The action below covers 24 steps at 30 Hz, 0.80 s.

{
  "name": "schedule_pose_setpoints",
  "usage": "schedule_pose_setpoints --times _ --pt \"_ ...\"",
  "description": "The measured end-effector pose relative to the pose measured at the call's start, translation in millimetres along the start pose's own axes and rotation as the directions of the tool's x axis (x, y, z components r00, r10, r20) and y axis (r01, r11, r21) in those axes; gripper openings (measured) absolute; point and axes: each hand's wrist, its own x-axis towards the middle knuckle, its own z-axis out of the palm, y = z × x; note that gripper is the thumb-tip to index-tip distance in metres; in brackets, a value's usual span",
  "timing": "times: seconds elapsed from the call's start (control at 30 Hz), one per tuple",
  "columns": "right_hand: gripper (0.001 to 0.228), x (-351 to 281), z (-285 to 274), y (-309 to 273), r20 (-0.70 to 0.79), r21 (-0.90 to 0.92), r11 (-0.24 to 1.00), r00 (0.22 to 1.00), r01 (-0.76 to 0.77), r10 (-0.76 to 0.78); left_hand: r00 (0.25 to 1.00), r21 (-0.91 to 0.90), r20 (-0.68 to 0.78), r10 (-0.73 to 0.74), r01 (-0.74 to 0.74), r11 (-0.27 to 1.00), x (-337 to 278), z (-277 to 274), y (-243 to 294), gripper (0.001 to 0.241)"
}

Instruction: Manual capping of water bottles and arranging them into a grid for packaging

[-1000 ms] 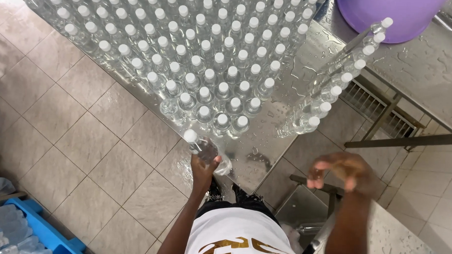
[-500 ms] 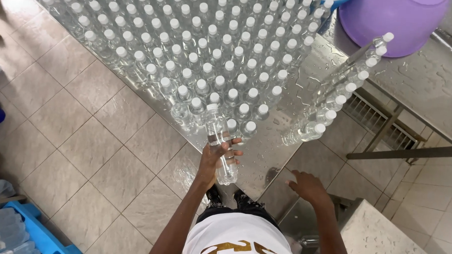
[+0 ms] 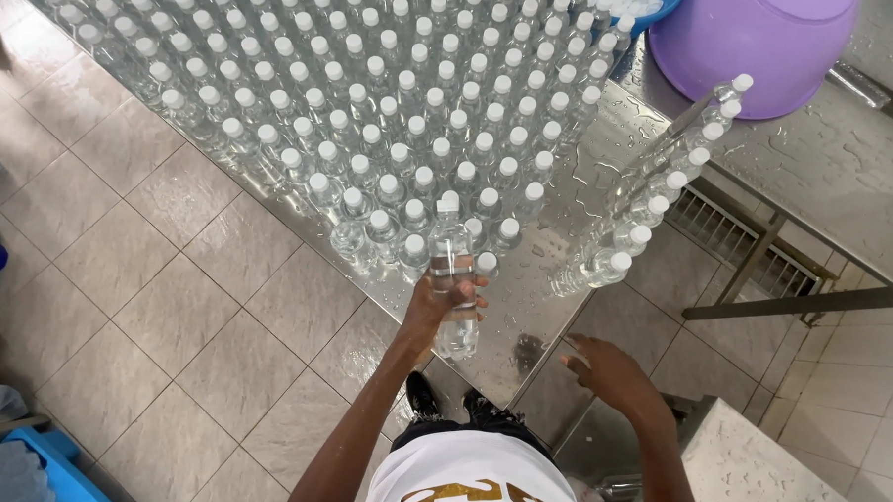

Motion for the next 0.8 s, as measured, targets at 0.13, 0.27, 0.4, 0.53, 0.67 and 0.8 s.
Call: schedule_pose_setpoints --times 0.13,0.27,0.4,0.53,0.67,0.8 --pt "0.059 -17.3 -28.2 -42.2 -0.124 -0.041 0.987 0.98 0.153 -0.157 0.991 0.243 0.081 0.107 -0.124 0.962 -1.8 -8.9 3.9 0.091" --pt "0.055 -18.6 -52.7 -71.7 -0.302 -0.138 0.907 0.856 0.397 -0.421 0.966 0.236 0.146 0.214 -0.244 0.941 -15.0 -0.2 20.7 0.085" --pt "0.05 -22.7 -88.4 -111.1 -0.342 -0.387 0.635 0.535 0.669 -0.773 0.951 0.294 0.215 0.221 -0.279 0.914 -30.7 4.0 36.2 0.082" --pt "0.05 -23.0 -118.6 -140.0 -0.229 -0.644 0.477 0.444 0.598 -0.866 0.963 0.323 0.207 0.17 -0.231 0.918 -31.8 -2.1 22.9 0.077" --pt "0.047 -27.5 -128.6 -139.8 -0.265 -0.607 0.536 0.486 0.586 -0.833 1.0 0.289 -0.014 -0.027 0.03 0.957 -23.7 -18.8 23.4 0.066" --pt "0.043 -19.5 -118.2 -119.9 -0.232 -0.494 0.64 0.621 0.588 -0.749 0.997 0.137 -0.034 -0.069 0.073 0.988 -21.2 4.8 43.0 0.063"
